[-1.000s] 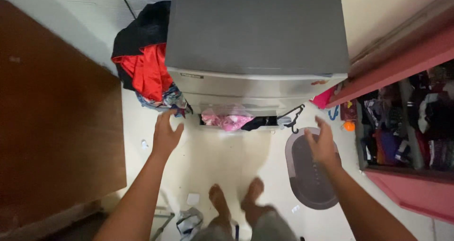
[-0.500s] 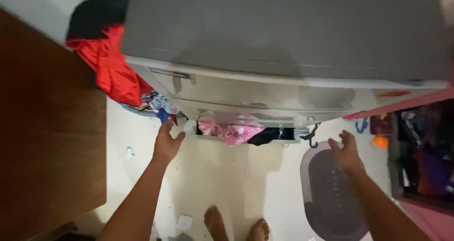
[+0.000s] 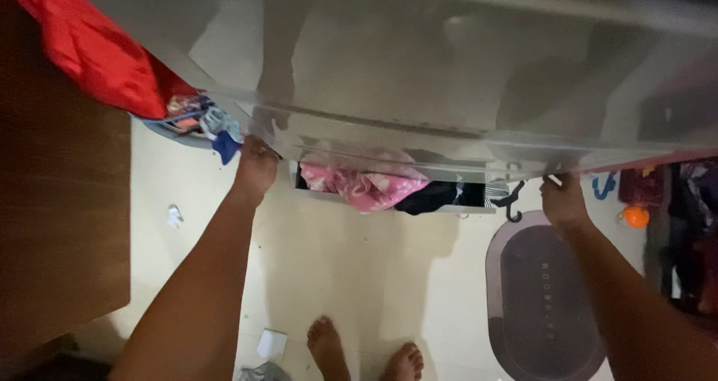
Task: Organize and sort folded clothes into a plastic drawer unit.
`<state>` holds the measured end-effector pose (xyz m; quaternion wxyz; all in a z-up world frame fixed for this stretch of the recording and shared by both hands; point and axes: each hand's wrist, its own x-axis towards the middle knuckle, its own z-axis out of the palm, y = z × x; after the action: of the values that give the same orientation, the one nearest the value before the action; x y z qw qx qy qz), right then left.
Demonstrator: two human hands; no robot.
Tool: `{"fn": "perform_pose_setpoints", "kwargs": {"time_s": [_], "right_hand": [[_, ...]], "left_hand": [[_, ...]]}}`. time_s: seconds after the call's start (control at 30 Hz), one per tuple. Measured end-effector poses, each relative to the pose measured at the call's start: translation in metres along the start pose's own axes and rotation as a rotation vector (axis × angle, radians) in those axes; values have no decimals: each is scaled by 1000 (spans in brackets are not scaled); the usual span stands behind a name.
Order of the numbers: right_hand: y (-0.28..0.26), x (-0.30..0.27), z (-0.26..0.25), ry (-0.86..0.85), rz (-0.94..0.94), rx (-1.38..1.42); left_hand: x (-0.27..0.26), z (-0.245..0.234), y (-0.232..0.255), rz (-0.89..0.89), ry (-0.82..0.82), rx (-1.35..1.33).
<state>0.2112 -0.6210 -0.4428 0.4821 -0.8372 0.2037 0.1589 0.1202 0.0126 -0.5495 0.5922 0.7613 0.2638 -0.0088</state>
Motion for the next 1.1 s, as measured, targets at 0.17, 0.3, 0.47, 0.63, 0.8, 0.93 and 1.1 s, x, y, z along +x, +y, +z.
{"fn": "perform_pose_setpoints", "kwargs": {"time_s": [0.17, 0.3, 0.47, 0.63, 0.8, 0.93, 1.1], "right_hand": [[26, 8, -5, 25, -189, -134], [71, 23, -15, 34, -214, -264], [9, -68, -11, -5, -290, -549], [-10, -115, -1, -48, -109, -875], [18, -151, -3, -104, -272, -1227], [74, -147, -12, -124, -186, -1040], [116, -174, -18, -298, -147, -1121]], "left_hand": [[-11, 12, -9, 372, 121, 48], [-18, 6, -33, 302, 89, -46], [-99, -14, 43, 107, 108, 314], [-124, -23, 71, 114, 27, 761], [-164, -21, 79, 24, -153, 1266], [-202, -25, 66, 30, -150, 1268], [-246, -34, 41, 7, -165, 1252]]}}
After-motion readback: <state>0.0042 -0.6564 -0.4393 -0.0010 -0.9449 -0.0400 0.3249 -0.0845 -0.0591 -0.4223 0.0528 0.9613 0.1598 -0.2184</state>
